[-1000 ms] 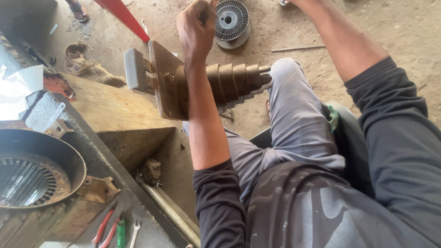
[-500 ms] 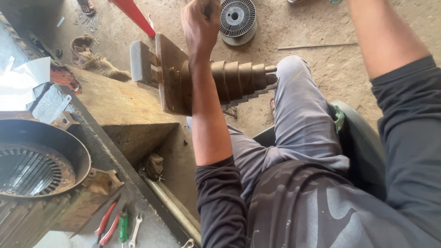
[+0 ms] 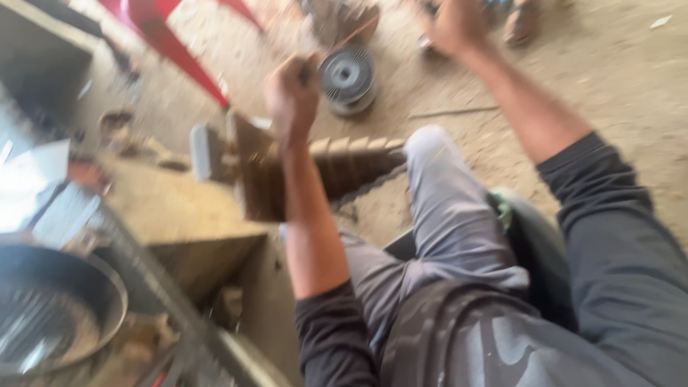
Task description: The person sits in a chair with a motor rotor assembly mounted on a wooden plate resting on their lap. They wrap red insulating tape and wire around the rotor end and use a small green tool to tuck and secure the windings, holding the assembly steady with the other hand.
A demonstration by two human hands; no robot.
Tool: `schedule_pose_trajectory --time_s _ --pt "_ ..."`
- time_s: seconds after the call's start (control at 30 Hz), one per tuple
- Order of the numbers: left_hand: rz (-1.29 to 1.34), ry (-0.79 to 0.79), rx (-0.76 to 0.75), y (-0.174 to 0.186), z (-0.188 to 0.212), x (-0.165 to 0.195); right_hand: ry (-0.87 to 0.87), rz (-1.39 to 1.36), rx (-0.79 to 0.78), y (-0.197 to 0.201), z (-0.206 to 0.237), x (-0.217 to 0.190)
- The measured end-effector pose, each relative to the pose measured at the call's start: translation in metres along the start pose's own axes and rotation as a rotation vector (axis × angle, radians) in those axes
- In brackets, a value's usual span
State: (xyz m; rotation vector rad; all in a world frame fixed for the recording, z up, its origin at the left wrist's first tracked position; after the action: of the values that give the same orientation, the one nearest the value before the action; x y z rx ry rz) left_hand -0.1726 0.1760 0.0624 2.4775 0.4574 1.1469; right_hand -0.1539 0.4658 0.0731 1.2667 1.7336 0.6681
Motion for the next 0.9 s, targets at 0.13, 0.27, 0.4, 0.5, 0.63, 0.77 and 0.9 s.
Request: schedule_pose_trajectory --time_s 0.13,0.27,0.4,0.5,0.63,0.77,0.9 --pt "0.034 -0.011 0.004 0.004 -0.005 0.016 0.333 -0.217 0.246 0.035 0.009 -0.013" --pt "0.023 0.024 -0.003 0.002 -0.005 0.022 0.268 -0.120 0.241 0.034 0.009 -0.002" --pt "0.011 0.037 0.034 0.004 -0.011 0.023 0.213 -0.174 0.170 0.022 0.010 0.009" --pt "-0.141 0.136 0.059 0.007 -0.010 0.012 0.303 -0.163 0.103 0.015 0.024 0.006" --pt "-0.207 0.015 0.087 0.008 -0.003 0.010 0.380 -0.166 0.132 0.017 0.045 0.007" --pt "-0.098 0.144 -0.039 0.001 0.001 0.003 0.250 -0.176 0.122 0.020 0.037 0.008" --pt "-0.071 0.130 -0.030 0.013 -0.005 0.012 0.281 -0.157 0.106 0.031 0.030 -0.008"
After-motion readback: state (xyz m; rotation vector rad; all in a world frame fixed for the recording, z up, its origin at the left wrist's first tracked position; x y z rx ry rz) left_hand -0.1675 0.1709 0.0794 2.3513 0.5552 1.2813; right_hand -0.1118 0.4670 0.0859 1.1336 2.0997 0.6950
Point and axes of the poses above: each hand's wrist, its own z-axis away from the middle knuckle, its own y-axis out of the back of the hand, x = y × z, the point moved 7 cm from there along -z, towards the middle knuckle, and after that the axes turned 6 degrees about z, right-handed, at the moved point
